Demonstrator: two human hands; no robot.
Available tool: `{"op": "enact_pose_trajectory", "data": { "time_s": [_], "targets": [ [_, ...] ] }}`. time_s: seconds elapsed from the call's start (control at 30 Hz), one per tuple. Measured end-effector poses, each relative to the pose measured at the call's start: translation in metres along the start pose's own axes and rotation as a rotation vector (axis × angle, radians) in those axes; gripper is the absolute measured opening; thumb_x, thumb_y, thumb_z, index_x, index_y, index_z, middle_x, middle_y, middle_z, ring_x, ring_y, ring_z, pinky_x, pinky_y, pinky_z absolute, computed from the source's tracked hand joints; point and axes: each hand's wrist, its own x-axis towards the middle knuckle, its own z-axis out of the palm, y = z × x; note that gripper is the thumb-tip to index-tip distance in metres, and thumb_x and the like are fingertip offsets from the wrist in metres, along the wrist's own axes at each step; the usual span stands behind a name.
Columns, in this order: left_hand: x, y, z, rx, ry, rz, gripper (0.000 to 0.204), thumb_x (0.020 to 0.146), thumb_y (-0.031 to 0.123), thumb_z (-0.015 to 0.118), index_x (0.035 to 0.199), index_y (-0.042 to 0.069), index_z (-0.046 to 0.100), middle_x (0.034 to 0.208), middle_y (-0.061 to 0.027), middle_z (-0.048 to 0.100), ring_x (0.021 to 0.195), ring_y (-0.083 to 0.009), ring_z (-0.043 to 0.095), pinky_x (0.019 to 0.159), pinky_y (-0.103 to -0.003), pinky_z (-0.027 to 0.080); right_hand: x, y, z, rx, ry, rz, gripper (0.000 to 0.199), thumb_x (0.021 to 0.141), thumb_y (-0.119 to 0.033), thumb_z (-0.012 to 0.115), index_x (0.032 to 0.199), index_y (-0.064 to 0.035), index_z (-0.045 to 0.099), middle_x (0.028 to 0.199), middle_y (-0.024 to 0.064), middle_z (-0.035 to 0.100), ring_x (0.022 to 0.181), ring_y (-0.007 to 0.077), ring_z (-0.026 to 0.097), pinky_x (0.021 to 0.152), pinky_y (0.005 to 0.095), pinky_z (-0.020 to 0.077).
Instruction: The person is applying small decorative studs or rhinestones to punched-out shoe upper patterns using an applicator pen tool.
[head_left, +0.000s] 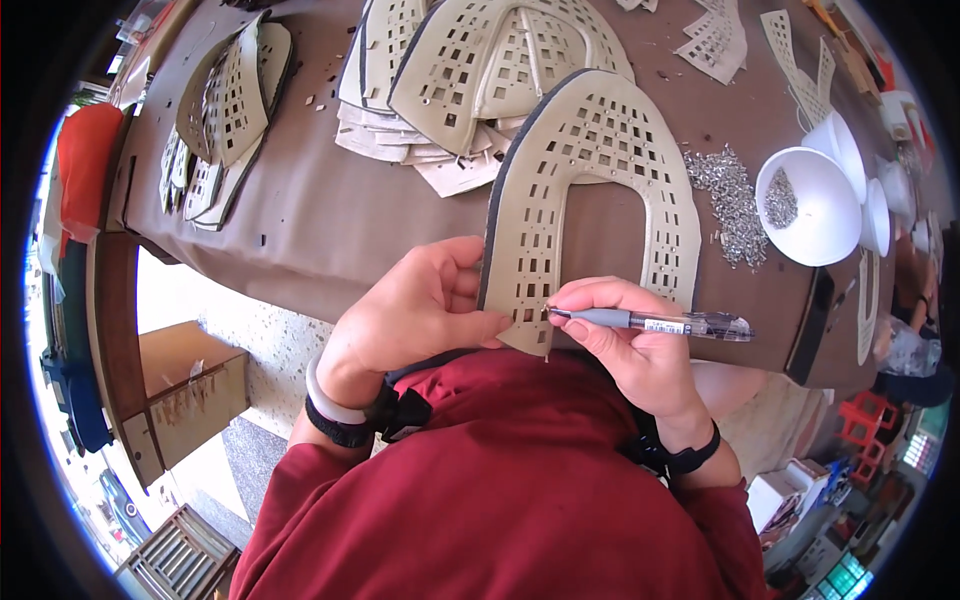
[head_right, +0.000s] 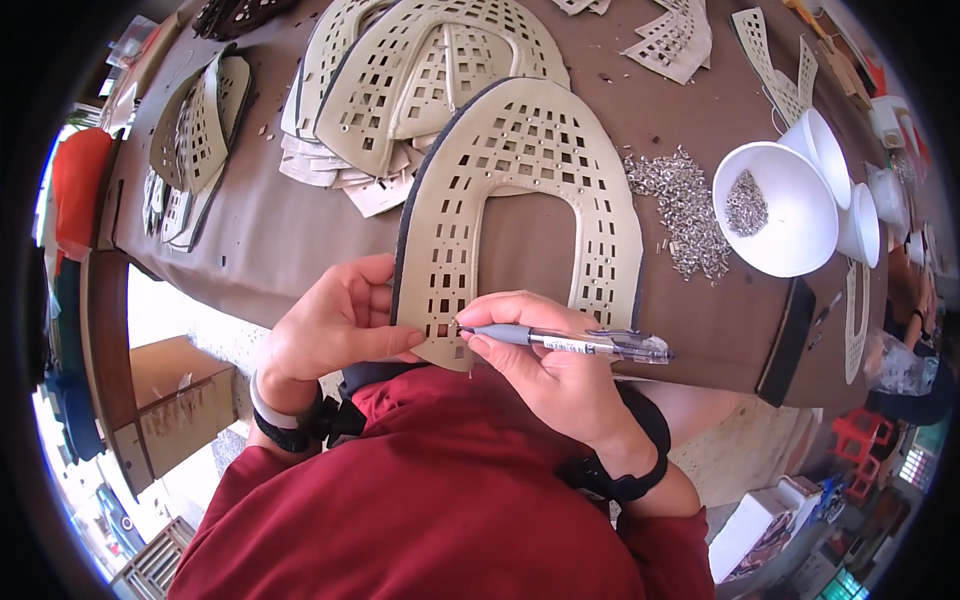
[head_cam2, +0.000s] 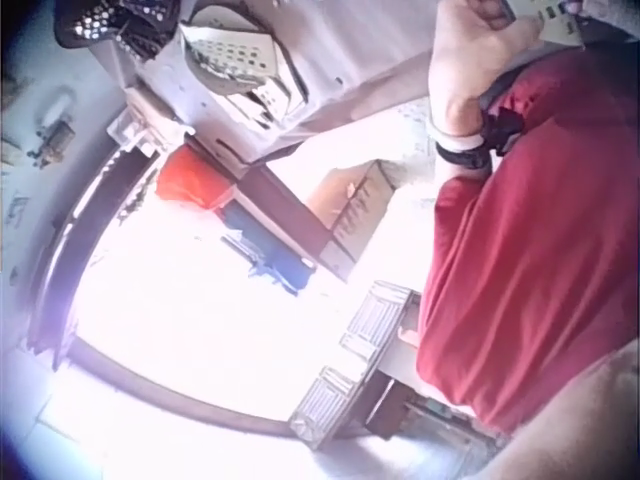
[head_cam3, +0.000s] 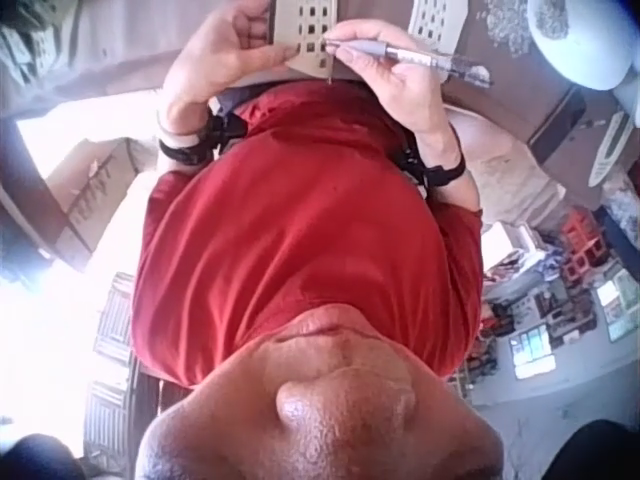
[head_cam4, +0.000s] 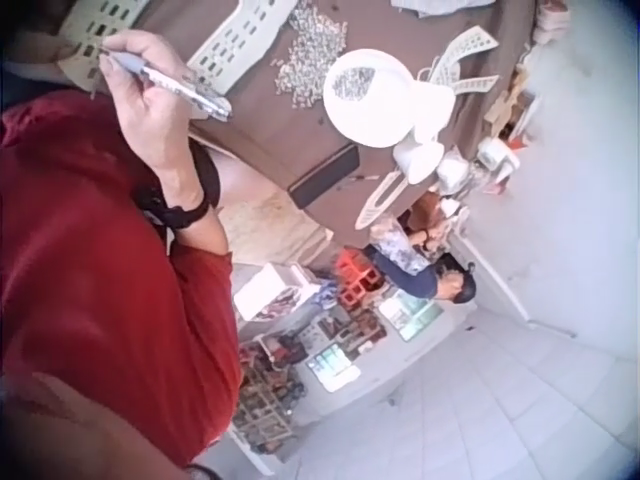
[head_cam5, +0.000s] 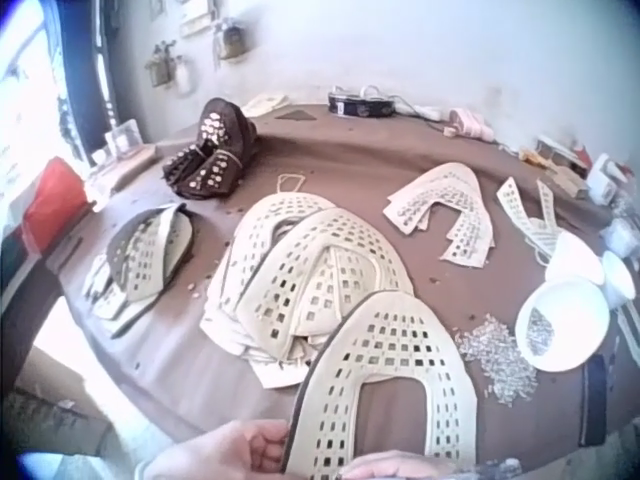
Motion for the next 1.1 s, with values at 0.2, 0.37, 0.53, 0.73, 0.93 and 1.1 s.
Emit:
{"op": "enact_pose_trajectory", "data": {
  "time_s": [0.2,0.37,0.53,0.73,0.93,1.1],
  "targets": [
    [0.001,-0.006,0.002,-0.091,0.013,0.025,0.044,0.086,-0.005,0.062,0.128,-0.004,0.048,0.108,-0.0124,0.068,0.097,-0.0157,0.066,0.080,-0.027,0.056,-0.004,0.000,-0.001,-0.076,-0.005,0.038,0.011,0.090,0.004,0.062,0.100,0.0062,0.064,0.106,0.0145,0.065,0.094,0.0183,0.066,0.087,0.0297,0.0544],
    [0.004,-0.005,0.009,-0.104,0.005,0.056,0.045,0.085,-0.006,0.061,0.128,-0.005,0.048,0.109,-0.0121,0.067,0.098,-0.0150,0.066,0.082,-0.027,0.056,-0.006,-0.003,-0.005,-0.147,0.091,-0.056,0.012,0.089,0.002,0.064,0.101,0.0038,0.065,0.103,0.0109,0.066,0.093,0.0132,0.064,0.081,0.0248,0.0522],
    [0.010,-0.008,0.013,-0.010,0.113,0.155,0.050,0.084,-0.008,0.065,0.130,-0.005,0.047,0.114,-0.0121,0.065,0.101,-0.0165,0.065,0.088,-0.030,0.054,0.005,-0.011,-0.032,-0.464,0.314,-0.061,0.011,0.089,0.000,0.064,0.099,0.0028,0.066,0.088,0.0067,0.067,0.074,0.0104,0.062,0.068,0.0232,0.0490],
    [0.008,-0.007,0.014,0.028,0.126,0.119,0.053,0.084,-0.009,0.065,0.132,-0.005,0.045,0.114,-0.0129,0.065,0.101,-0.0164,0.065,0.085,-0.029,0.055,0.005,-0.015,-0.034,-0.631,0.244,-0.127,0.012,0.086,0.001,0.064,0.098,0.0016,0.066,0.088,0.0100,0.066,0.071,0.0161,0.061,0.066,0.0259,0.0482],
    [0.008,-0.006,0.011,-0.020,0.085,0.118,0.059,0.084,-0.009,0.065,0.137,-0.003,0.040,0.113,-0.0147,0.066,0.100,-0.0171,0.066,0.083,-0.029,0.056,0.001,-0.015,-0.034,-0.397,0.225,-0.015,0.012,0.085,0.002,0.065,0.097,0.0002,0.067,0.092,0.0074,0.068,0.078,0.0115,0.063,0.070,0.0257,0.0503],
    [0.006,-0.002,0.009,-0.037,0.055,0.079,0.062,0.084,-0.010,0.061,0.139,-0.003,0.036,0.112,-0.0152,0.066,0.100,-0.0177,0.066,0.084,-0.029,0.056,-0.002,-0.011,-0.009,-0.278,0.027,-0.086,0.012,0.085,0.002,0.065,0.097,0.0008,0.068,0.096,0.0101,0.068,0.082,0.0151,0.066,0.073,0.0255,0.0520]
  ]
}}
